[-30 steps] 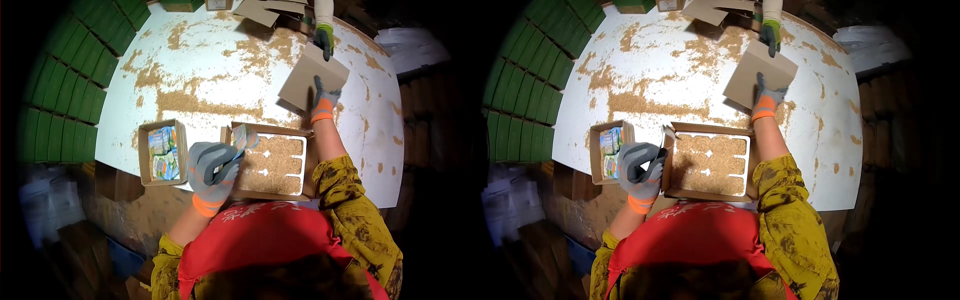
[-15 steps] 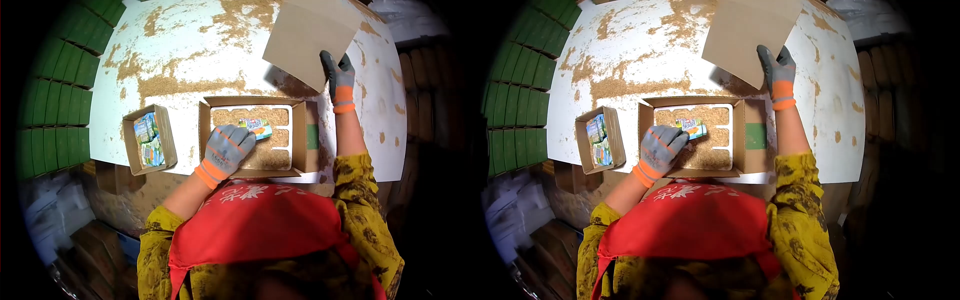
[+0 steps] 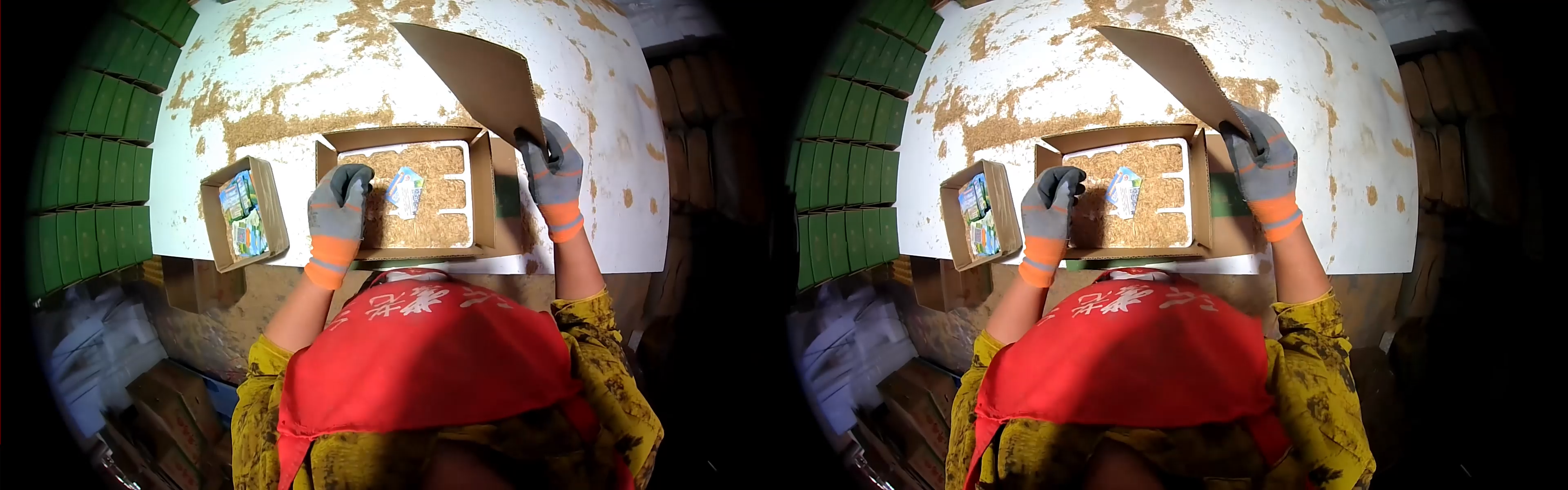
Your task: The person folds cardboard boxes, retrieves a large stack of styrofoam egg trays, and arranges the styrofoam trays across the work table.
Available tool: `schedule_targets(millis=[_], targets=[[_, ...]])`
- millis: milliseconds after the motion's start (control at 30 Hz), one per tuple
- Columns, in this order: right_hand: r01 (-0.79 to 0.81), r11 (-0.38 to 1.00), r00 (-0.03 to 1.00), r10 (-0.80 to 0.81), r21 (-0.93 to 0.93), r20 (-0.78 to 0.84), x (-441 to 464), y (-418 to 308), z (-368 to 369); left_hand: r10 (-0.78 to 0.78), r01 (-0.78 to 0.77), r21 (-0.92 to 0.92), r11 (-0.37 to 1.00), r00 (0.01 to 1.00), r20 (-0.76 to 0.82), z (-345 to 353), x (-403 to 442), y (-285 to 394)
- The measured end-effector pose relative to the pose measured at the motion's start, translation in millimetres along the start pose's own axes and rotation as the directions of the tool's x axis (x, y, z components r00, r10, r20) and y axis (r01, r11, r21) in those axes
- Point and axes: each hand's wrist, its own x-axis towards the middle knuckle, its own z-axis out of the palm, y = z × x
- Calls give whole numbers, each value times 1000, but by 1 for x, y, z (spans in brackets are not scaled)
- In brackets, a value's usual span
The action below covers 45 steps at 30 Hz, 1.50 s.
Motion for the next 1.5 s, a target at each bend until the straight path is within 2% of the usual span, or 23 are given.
schedule_targets(millis=[67, 100, 133, 200, 333, 367, 433, 467, 533, 600, 700, 800, 900, 1000, 1033, 1133, 1233, 1333, 1433, 1500], targets=[[14, 1000, 1000, -14, 9, 5, -5, 6, 3, 5, -25, 211, 977, 996, 94, 7, -1, 8], [17, 1000, 1000, -17, 13, 11, -9, 8, 5, 9, -84, 479, 874, 988, 157, 15, -1, 19], [29, 1000, 999, -29, 1, 13, -11, 6, 6, 26, -170, 581, 796, 968, 249, 24, 1, 6], [60, 998, 998, -60, -24, 18, -11, 1, 10, -31, -176, 768, 616, 968, 248, 47, 2, -10], [-17, 998, 1000, 18, 56, -24, -17, -1, 12, -249, 20, 604, 797, 922, 298, 39, 23, -32], [-17, 999, 1000, 18, 37, -14, -18, -2, 10, -280, 122, 472, 873, 918, 280, 34, 22, -33], [-17, 1000, 1000, 17, 1, -4, -21, -1, 4, -260, 137, 401, 906, 927, 271, 26, 19, -34], [-34, 998, 999, 35, 49, -16, -23, 2, 3, -252, 144, 364, 920, 930, 267, 24, 18, -35], [-65, 988, 997, 71, 142, -38, -26, 9, 4, -257, 99, 468, 878, 923, 287, 23, 19, -30], [-74, 988, 996, 80, 135, -43, -25, 9, 3, -264, 68, 529, 846, 916, 303, 23, 19, -18], [-77, 989, 995, 84, 127, -50, -25, 9, 4, -253, -91, 723, 685, 901, 353, 22, 21, -5], [-73, 989, 995, 80, 130, -53, -25, 7, 7, -235, -161, 758, 632, 892, 386, 18, 21, 2], [-65, 988, 996, 74, 140, -56, -26, 8, 9, -202, -63, 726, 684, 941, 272, 17, 19, -8], [-57, 990, 996, 64, 131, -57, -27, 11, 8, -11, -189, 683, 705, 961, 277, 9, 19, -21], [-52, 991, 997, 60, 124, -56, -27, 12, 8, -24, -180, 679, 711, 960, 280, 8, 20, -23], [-55, 995, 996, 61, 88, -72, -28, 13, 9, 244, -376, 730, 571, 927, 286, 7, 19, -26], [-60, 991, 995, 69, 119, -73, -28, 9, 9, 159, -374, 822, 430, 927, 338, 6, 18, -5], [-80, 988, 992, 92, 135, -87, -29, 7, 10, 272, -441, 822, 362, 893, 359, 3, 21, -11], [-27, 998, 994, 32, 49, -109, -29, 3, 5, 329, -504, 743, 440, 861, 389, 0, 20, -4], [-30, 998, 993, 37, 63, -114, -29, 0, 4, 145, -362, 682, 636, 924, 355, 2, 20, -14]])
